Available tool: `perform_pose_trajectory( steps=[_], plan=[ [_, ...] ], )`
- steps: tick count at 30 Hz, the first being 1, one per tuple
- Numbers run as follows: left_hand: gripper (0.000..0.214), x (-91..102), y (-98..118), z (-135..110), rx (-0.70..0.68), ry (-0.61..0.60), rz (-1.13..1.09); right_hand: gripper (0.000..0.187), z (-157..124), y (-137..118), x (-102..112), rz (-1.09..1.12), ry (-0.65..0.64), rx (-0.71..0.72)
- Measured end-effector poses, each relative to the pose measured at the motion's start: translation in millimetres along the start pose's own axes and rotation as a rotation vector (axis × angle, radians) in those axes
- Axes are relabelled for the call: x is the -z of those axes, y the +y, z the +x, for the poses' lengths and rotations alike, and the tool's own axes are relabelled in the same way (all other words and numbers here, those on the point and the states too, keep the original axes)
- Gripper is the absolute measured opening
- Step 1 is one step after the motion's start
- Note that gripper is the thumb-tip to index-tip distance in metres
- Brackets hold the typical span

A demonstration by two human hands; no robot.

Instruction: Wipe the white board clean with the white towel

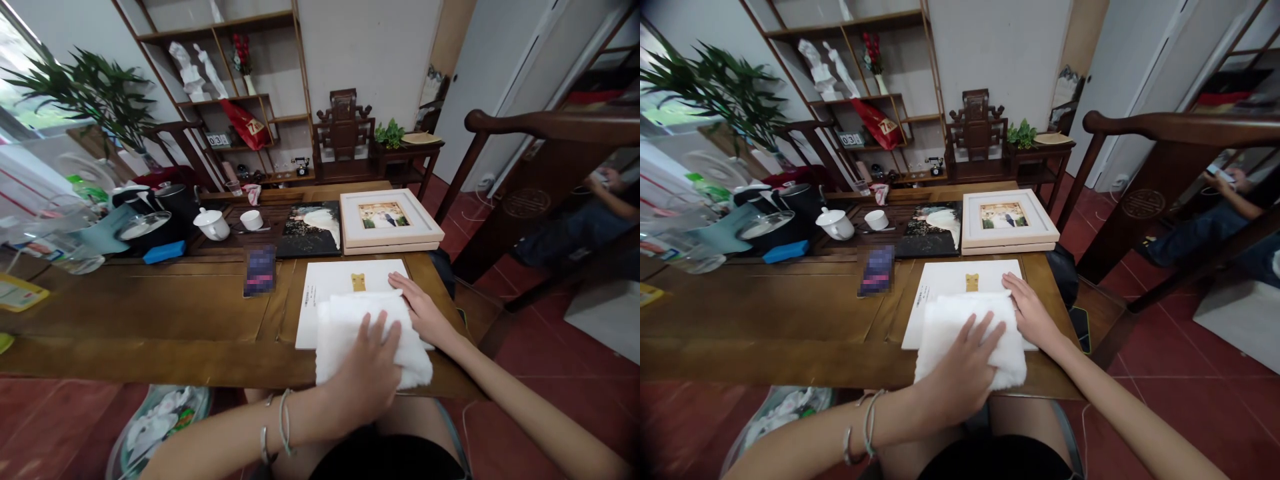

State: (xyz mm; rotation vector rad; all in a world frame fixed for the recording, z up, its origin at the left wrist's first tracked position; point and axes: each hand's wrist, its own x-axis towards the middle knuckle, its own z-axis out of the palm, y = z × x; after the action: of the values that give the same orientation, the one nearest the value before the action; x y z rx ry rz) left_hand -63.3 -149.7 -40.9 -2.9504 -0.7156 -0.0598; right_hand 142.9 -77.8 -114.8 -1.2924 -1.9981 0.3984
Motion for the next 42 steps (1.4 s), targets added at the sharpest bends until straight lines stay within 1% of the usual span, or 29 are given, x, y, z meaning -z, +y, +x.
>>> perform_pose_trajectory(
  steps=[2, 3, 5, 8, 10, 11, 13, 17, 19, 20, 22, 23, 24, 26, 28, 30, 32, 34, 36, 40, 42],
  plan=[
    [0.026, 1.2, 3.5, -1.4, 0.012, -0.005, -0.008, 0.045, 0.0, 1.0, -0.7, 0.006, 0.012, 0.0],
    [0.027, 0.7, 0.5, 0.8, 0.031, -0.008, -0.007, 0.044, 0.2, 0.9, -0.9, 0.007, 0.015, -0.001],
    [0.027, -2.3, -14.3, 10.7, 0.099, -0.011, 0.003, 0.042, 0.8, -0.5, -1.0, 0.002, 0.017, -0.006],
    [0.028, -7.9, -45.9, 31.7, 0.187, -0.037, 0.019, 0.043, 1.5, -2.8, -0.6, -0.007, 0.016, -0.005],
    [0.03, -9.9, -58.7, 41.4, 0.188, -0.065, 0.025, 0.046, 1.5, -3.2, 0.0, -0.005, 0.01, 0.007],
    [0.03, -10.1, -59.6, 42.8, 0.178, -0.071, 0.031, 0.047, 1.5, -3.0, 0.4, -0.004, 0.005, 0.011],
    [0.029, -9.4, -49.4, 37.5, 0.147, -0.055, 0.043, 0.047, 1.2, -2.1, 1.2, -0.003, -0.003, 0.008],
    [0.025, -4.1, -7.5, 5.2, 0.026, 0.006, 0.019, 0.045, 0.7, -0.9, 1.9, 0.004, 0.004, -0.001],
    [0.021, 2.5, 3.1, -10.6, -0.036, -0.028, -0.028, 0.044, 0.6, -1.3, 1.4, 0.006, 0.017, -0.008],
    [0.018, 7.3, 2.5, -16.0, -0.058, -0.062, -0.057, 0.043, 0.7, -1.6, 1.0, 0.003, 0.023, -0.013],
    [0.021, 18.8, -10.2, -20.4, -0.067, -0.122, -0.098, 0.042, 0.8, -2.2, -0.1, -0.009, 0.03, -0.012],
    [0.025, 24.6, -21.2, -19.4, -0.039, -0.132, -0.102, 0.042, 0.9, -2.4, -0.6, -0.014, 0.035, -0.008],
    [0.027, 29.7, -34.3, -16.6, 0.011, -0.126, -0.092, 0.042, 1.0, -2.5, -1.0, -0.019, 0.041, -0.003],
    [0.025, 34.8, -62.9, -7.8, 0.14, -0.086, -0.044, 0.042, 1.2, -2.7, -1.3, -0.025, 0.05, 0.007],
    [0.022, 30.5, -89.1, 1.5, 0.221, -0.05, 0.003, 0.042, 1.4, -3.2, -1.0, -0.028, 0.052, 0.01],
    [0.023, 17.7, -107.8, 7.7, 0.196, -0.052, 0.014, 0.042, 1.7, -4.1, -0.5, -0.03, 0.051, 0.007],
    [0.028, 2.5, -116.1, 9.7, 0.144, -0.073, 0.003, 0.042, 1.8, -5.1, -0.2, -0.033, 0.049, -0.001],
    [0.032, -8.3, -113.3, 8.0, 0.133, -0.107, -0.005, 0.041, 1.8, -5.8, -0.3, -0.038, 0.044, -0.008],
    [0.031, -10.7, -100.5, 2.9, 0.153, -0.133, -0.013, 0.041, 1.6, -6.1, -0.7, -0.042, 0.042, -0.013],
    [0.025, 1.7, -57.6, -17.8, 0.139, -0.166, -0.066, 0.041, 1.4, -5.8, -1.7, -0.033, 0.049, -0.023],
    [0.026, 8.3, -37.3, -31.1, 0.116, -0.18, -0.092, 0.041, 1.3, -5.6, -2.2, -0.03, 0.049, -0.021]
  ],
)
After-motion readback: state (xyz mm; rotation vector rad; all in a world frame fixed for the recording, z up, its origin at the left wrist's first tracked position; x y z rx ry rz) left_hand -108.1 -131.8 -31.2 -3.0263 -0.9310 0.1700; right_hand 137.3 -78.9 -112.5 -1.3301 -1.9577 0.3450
